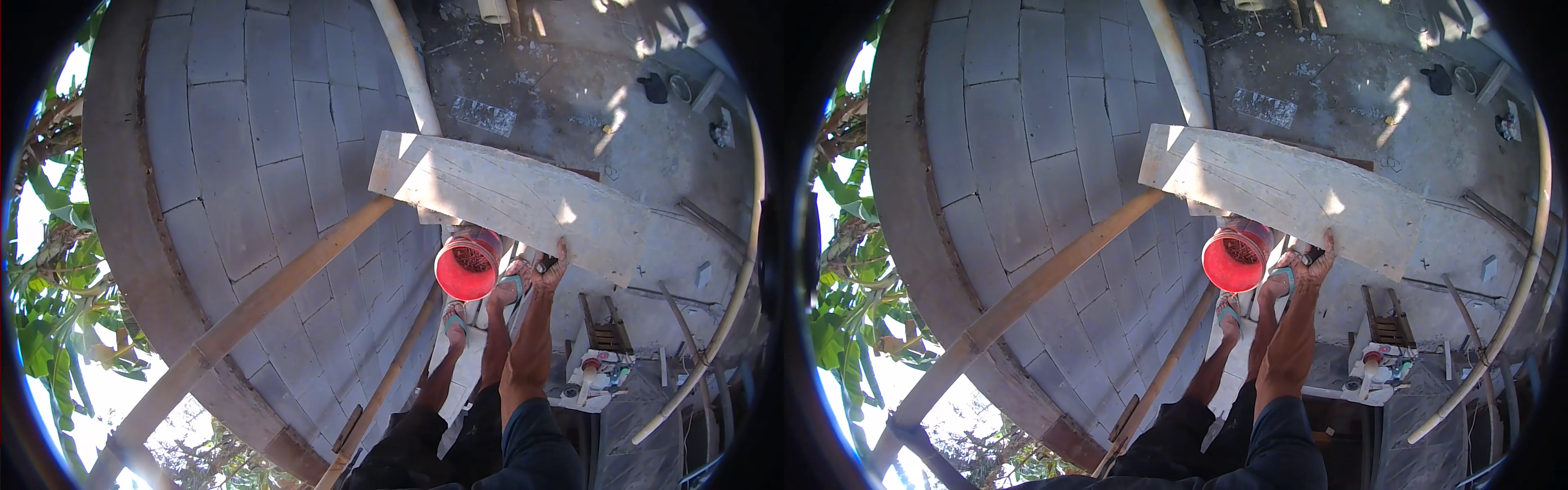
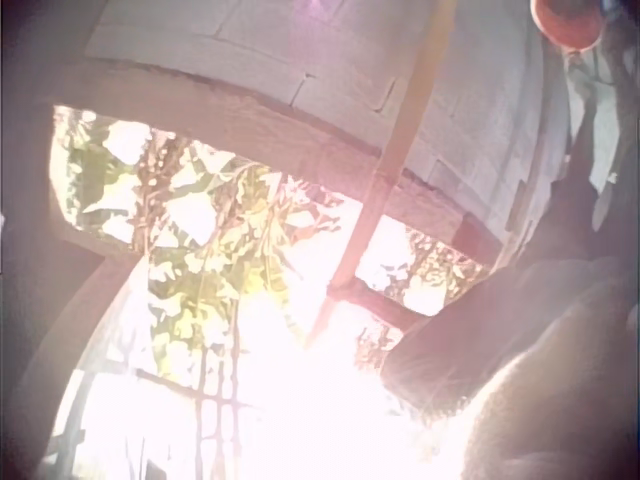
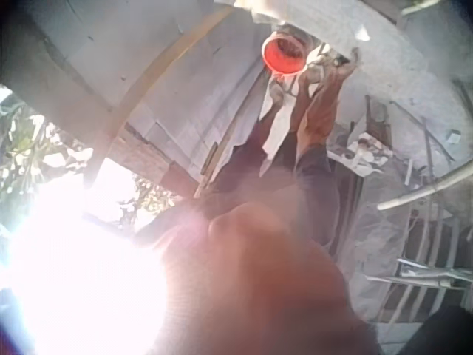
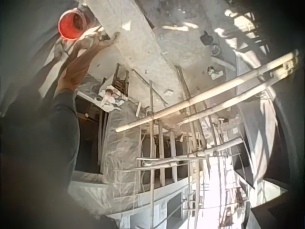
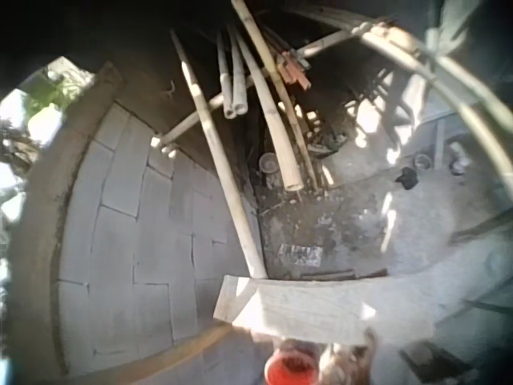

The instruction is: The person holds and aligns a curved concrete piece against the edge of a balcony. Using a hammer, they drive several nails into a wooden support frame to secure the molding in place.

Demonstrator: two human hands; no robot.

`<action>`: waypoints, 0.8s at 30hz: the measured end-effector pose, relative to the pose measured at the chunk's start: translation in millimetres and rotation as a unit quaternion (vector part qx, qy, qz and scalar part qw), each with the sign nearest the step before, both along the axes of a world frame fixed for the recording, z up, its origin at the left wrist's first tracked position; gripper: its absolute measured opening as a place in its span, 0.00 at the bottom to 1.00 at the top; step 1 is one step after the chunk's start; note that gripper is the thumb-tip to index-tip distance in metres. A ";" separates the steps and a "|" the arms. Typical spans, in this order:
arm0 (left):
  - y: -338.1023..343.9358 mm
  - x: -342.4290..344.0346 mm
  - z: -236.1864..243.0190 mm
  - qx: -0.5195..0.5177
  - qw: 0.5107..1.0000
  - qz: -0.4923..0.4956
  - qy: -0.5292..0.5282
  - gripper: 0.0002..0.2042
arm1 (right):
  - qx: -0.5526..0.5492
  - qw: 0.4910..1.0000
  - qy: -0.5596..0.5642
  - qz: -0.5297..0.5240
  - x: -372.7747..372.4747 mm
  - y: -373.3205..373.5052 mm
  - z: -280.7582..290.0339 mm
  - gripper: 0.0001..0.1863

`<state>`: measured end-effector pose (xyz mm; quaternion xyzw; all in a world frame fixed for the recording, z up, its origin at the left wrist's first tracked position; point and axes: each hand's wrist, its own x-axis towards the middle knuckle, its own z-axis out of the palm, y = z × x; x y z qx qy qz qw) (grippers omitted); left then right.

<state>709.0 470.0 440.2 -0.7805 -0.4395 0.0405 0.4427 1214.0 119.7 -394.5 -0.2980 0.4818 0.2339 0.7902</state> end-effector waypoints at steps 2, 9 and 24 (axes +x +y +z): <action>-7.4 -2.9 -8.4 0.002 1.000 0.012 -0.006 0.24 | 0.008 0.999 0.009 0.035 11.3 10.5 41.1 0.22; -28.8 63.6 -64.5 0.029 0.989 0.051 -0.133 0.23 | -0.087 0.978 -0.143 0.122 41.7 56.9 141.0 0.18; -31.7 166.3 -99.0 0.033 0.636 -0.081 -0.767 0.29 | -0.148 0.828 -0.491 0.227 90.8 143.2 496.8 0.21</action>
